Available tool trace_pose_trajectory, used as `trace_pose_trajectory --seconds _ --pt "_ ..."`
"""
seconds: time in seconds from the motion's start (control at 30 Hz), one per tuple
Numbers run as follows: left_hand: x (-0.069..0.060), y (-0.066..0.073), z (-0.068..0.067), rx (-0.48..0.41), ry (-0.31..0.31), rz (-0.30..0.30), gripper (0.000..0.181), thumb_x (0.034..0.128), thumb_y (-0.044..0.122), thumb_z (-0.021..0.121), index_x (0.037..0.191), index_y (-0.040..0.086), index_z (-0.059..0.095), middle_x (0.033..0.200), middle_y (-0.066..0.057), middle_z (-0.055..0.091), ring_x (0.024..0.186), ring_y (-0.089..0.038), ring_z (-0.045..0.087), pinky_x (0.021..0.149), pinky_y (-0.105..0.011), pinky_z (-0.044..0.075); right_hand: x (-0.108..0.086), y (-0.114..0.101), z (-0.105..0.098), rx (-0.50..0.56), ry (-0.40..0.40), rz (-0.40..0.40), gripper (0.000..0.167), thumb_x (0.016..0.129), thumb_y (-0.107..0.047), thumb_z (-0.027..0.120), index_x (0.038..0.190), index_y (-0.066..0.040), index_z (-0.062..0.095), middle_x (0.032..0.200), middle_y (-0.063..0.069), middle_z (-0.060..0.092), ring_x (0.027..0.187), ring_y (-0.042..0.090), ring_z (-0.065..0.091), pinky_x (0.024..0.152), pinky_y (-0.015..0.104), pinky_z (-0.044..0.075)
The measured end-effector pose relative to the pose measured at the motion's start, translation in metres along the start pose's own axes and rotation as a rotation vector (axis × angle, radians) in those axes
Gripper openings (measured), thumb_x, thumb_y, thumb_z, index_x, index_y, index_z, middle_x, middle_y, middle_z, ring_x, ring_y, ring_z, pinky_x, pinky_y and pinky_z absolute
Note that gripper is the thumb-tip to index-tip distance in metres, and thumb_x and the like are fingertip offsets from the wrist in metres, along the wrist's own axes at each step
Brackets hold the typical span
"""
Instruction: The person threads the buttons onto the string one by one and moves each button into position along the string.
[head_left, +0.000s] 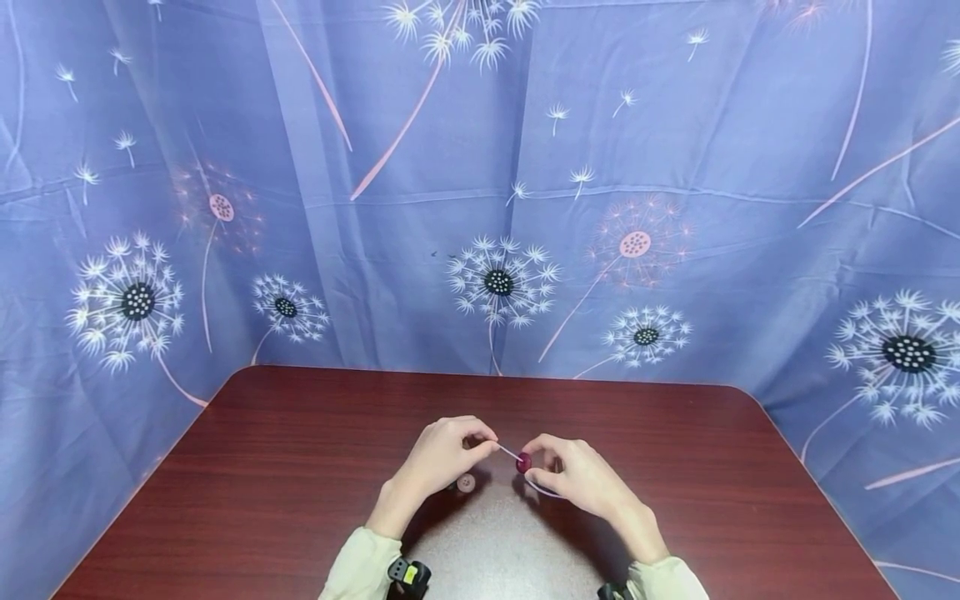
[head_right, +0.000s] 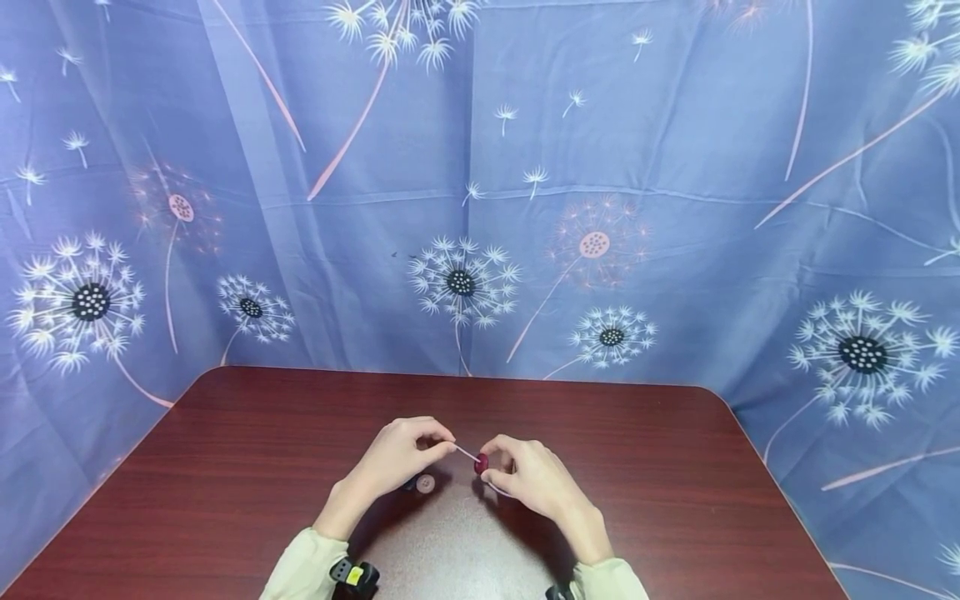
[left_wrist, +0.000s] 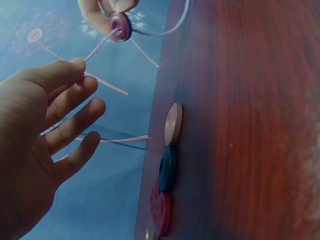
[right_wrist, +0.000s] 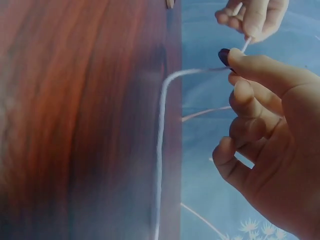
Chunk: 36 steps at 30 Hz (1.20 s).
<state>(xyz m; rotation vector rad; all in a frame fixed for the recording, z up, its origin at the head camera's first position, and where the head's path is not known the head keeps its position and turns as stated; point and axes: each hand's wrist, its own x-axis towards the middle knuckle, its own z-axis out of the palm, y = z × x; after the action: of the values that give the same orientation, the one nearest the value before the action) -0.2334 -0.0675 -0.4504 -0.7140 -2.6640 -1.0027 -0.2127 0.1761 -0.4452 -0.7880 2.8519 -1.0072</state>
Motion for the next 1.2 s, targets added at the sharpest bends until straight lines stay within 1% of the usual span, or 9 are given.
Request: trace_pose_trajectory --seconds 0.27,0.5,0.6,0.73,0.93,1.2 --pt "-0.001 -0.002 -0.001 0.020 0.004 -0.002 0.008 0.0905 0.032 0.072 0.093 0.027 0.077 0.080 0.024 0.064 0.070 0.003 0.054 0.067 -0.020 0.045 -0.004 0.010 -0.004 0.030 -0.052 0.029 0.024 0.088 -0.025 0.073 0.111 -0.021 0.068 0.064 -0.012 0.056 0.055 -0.001 0.046 0.056 0.021 0.040" --pt "-0.003 -0.003 -0.002 0.020 0.006 -0.006 0.006 0.0903 0.032 0.072 0.093 0.028 0.076 0.080 0.024 0.064 0.069 0.003 0.054 0.067 -0.020 0.045 -0.005 0.017 -0.006 0.060 -0.102 0.033 0.021 0.088 -0.022 0.073 0.108 -0.017 0.070 0.066 -0.011 0.058 0.056 -0.001 0.047 0.055 0.021 0.040" --pt "-0.003 -0.003 -0.004 0.024 0.007 -0.010 0.006 0.0904 0.032 0.072 0.093 0.029 0.076 0.080 0.024 0.064 0.069 0.003 0.054 0.066 -0.020 0.045 -0.007 0.020 -0.008 0.058 -0.113 0.039 0.020 0.088 -0.021 0.074 0.108 -0.018 0.070 0.067 -0.011 0.060 0.058 -0.001 0.048 0.056 0.021 0.041" --pt "-0.003 -0.004 -0.005 0.026 0.011 -0.012 0.006 0.0906 0.032 0.071 0.093 0.029 0.076 0.079 0.025 0.064 0.069 0.003 0.054 0.066 -0.020 0.045 -0.008 0.023 -0.011 0.063 -0.122 0.040 0.021 0.088 -0.021 0.074 0.107 -0.016 0.070 0.069 -0.010 0.061 0.061 0.000 0.049 0.057 0.021 0.041" --pt "-0.002 -0.004 -0.007 0.032 0.008 -0.018 0.006 0.0912 0.033 0.071 0.094 0.030 0.076 0.080 0.025 0.064 0.070 0.003 0.054 0.067 -0.020 0.045 -0.009 0.024 -0.013 0.075 -0.144 0.048 0.018 0.087 -0.020 0.074 0.104 -0.018 0.071 0.070 -0.008 0.061 0.062 0.002 0.049 0.056 0.022 0.039" --pt "-0.002 -0.006 -0.011 0.051 0.025 -0.022 0.005 0.0920 0.034 0.069 0.093 0.033 0.074 0.082 0.025 0.065 0.070 0.004 0.054 0.068 -0.021 0.045 -0.009 0.026 -0.016 0.048 -0.165 0.059 0.016 0.086 -0.018 0.074 0.102 -0.018 0.072 0.070 -0.008 0.061 0.063 0.002 0.049 0.056 0.022 0.040"
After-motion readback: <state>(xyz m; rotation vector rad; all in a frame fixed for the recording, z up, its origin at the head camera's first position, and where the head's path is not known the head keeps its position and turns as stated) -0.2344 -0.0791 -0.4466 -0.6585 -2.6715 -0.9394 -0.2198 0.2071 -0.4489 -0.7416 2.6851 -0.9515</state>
